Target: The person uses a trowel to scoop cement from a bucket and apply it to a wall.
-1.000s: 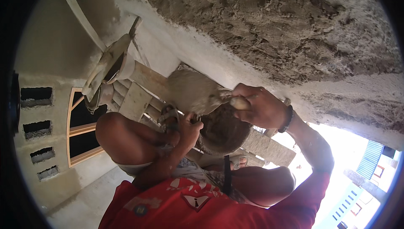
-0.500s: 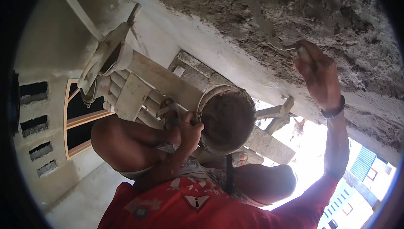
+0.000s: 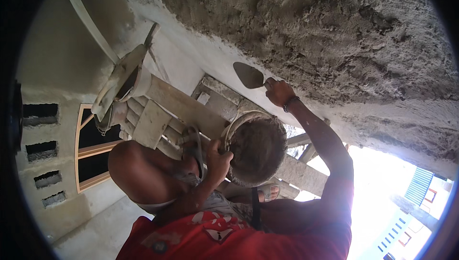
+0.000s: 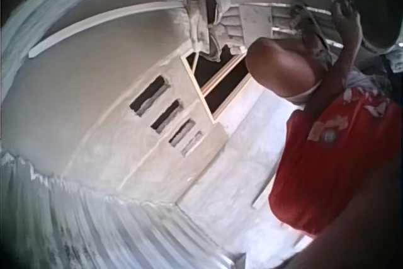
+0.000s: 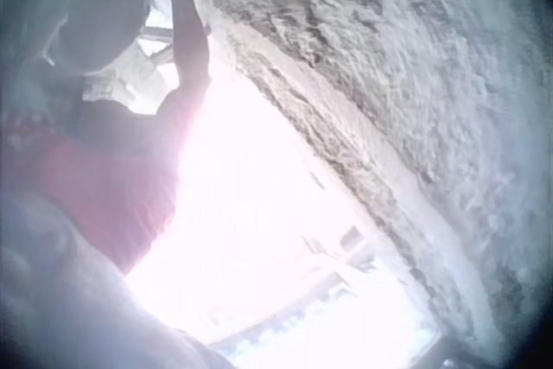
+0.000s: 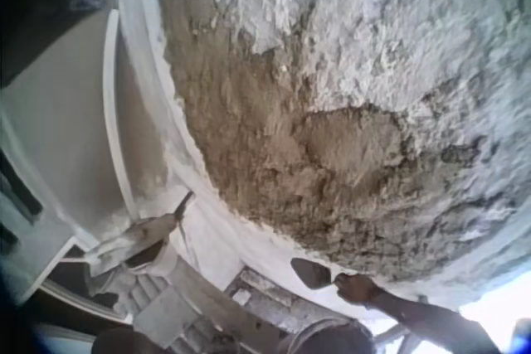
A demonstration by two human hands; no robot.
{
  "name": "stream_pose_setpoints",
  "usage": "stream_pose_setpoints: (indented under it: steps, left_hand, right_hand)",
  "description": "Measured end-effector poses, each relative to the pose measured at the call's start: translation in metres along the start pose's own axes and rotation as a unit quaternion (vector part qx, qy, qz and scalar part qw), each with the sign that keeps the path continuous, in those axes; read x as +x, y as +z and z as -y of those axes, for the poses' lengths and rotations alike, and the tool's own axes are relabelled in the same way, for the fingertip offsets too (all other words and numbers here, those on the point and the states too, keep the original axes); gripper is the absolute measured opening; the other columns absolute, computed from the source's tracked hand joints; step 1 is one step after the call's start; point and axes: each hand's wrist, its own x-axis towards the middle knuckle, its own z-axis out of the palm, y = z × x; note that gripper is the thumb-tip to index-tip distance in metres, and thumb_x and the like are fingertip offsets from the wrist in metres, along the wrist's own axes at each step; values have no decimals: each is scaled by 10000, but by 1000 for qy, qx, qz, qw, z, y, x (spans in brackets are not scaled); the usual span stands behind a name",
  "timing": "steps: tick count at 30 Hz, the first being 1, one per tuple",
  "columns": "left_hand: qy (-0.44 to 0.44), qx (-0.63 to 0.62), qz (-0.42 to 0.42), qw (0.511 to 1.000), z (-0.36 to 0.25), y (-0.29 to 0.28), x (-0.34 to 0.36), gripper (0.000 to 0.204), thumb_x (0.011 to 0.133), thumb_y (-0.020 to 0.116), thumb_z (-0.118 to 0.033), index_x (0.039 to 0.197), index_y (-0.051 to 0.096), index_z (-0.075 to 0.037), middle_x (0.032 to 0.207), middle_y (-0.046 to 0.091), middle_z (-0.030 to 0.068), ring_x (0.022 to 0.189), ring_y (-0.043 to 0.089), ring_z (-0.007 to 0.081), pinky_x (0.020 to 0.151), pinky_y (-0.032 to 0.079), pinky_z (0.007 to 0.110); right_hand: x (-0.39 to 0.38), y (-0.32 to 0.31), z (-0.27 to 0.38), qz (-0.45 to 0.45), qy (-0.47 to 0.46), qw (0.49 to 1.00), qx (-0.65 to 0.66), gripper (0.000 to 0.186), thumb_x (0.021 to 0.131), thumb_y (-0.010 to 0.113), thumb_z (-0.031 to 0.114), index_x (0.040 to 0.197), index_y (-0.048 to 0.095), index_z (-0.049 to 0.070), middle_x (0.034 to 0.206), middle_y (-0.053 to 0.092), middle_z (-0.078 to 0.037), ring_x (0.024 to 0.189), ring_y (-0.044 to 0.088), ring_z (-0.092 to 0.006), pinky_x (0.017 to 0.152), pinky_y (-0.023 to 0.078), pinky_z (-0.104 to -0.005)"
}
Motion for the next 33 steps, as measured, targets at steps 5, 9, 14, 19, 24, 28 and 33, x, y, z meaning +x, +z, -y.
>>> stream_pose_setpoints:
  steps: [5, 9, 14, 19, 24, 28, 33]
  left_hand:
    - [11, 14, -3, 1000, 2, 0, -4, 384, 633, 598, 42, 1017, 587, 45, 969, 568, 125, 882, 558, 222, 801, 441, 324]
    - [26, 12, -28, 999, 4, -1, -4, 410, 637, 599, 31, 1046, 592, 45, 968, 566, 122, 874, 557, 220, 798, 443, 325]
    - [7, -17, -9, 1000, 8, 2, -4, 408, 651, 599, 21, 1059, 596, 42, 958, 555, 105, 851, 544, 191, 773, 445, 312]
    - [10, -31, 3, 999, 23, 5, -3, 397, 662, 602, 13, 1058, 598, 42, 946, 548, 97, 825, 538, 177, 749, 443, 312]
    - [25, -29, 4, 999, 26, 7, 0, 403, 659, 607, 11, 1062, 598, 34, 931, 545, 95, 784, 537, 174, 718, 445, 319]
    - [-13, -55, 6, 998, 13, 0, -2, 367, 652, 603, 12, 1019, 616, 23, 844, 555, 79, 733, 538, 167, 683, 451, 325]
    - [1, -69, -10, 998, 22, 1, -2, 281, 656, 588, 12, 934, 626, 18, 773, 576, 61, 717, 545, 162, 670, 445, 327]
  right_hand:
    - [9, -43, 6, -39, 46, 998, 1, 363, 787, 578, 223, 1127, 591, 98, 865, 664, -247, 842, 643, -443, 784, 525, -529]
    - [-18, -97, 31, -88, 61, 993, 43, 397, 805, 621, 230, 1171, 581, 83, 985, 655, -235, 886, 639, -418, 799, 524, -493]
    - [-50, -135, 43, -124, 17, 990, 66, 411, 794, 644, 167, 1191, 585, 74, 1015, 653, -231, 901, 636, -419, 798, 525, -476]
    - [-71, -169, 62, -161, 47, 983, 69, 381, 800, 656, 111, 1173, 600, 53, 1013, 662, -207, 881, 654, -385, 751, 533, -414]
    - [-101, -214, 88, -187, 28, 981, 36, 358, 810, 652, 109, 1158, 602, 44, 985, 665, -206, 872, 653, -387, 748, 538, -430]
    - [-127, -250, 101, -258, -9, 966, -24, 351, 800, 658, 87, 1145, 607, 54, 962, 674, -170, 808, 666, -360, 675, 543, -422]
    - [-145, -297, 139, -262, -38, 962, -70, 350, 786, 664, 65, 1133, 613, 65, 901, 663, -137, 719, 673, -328, 636, 549, -409]
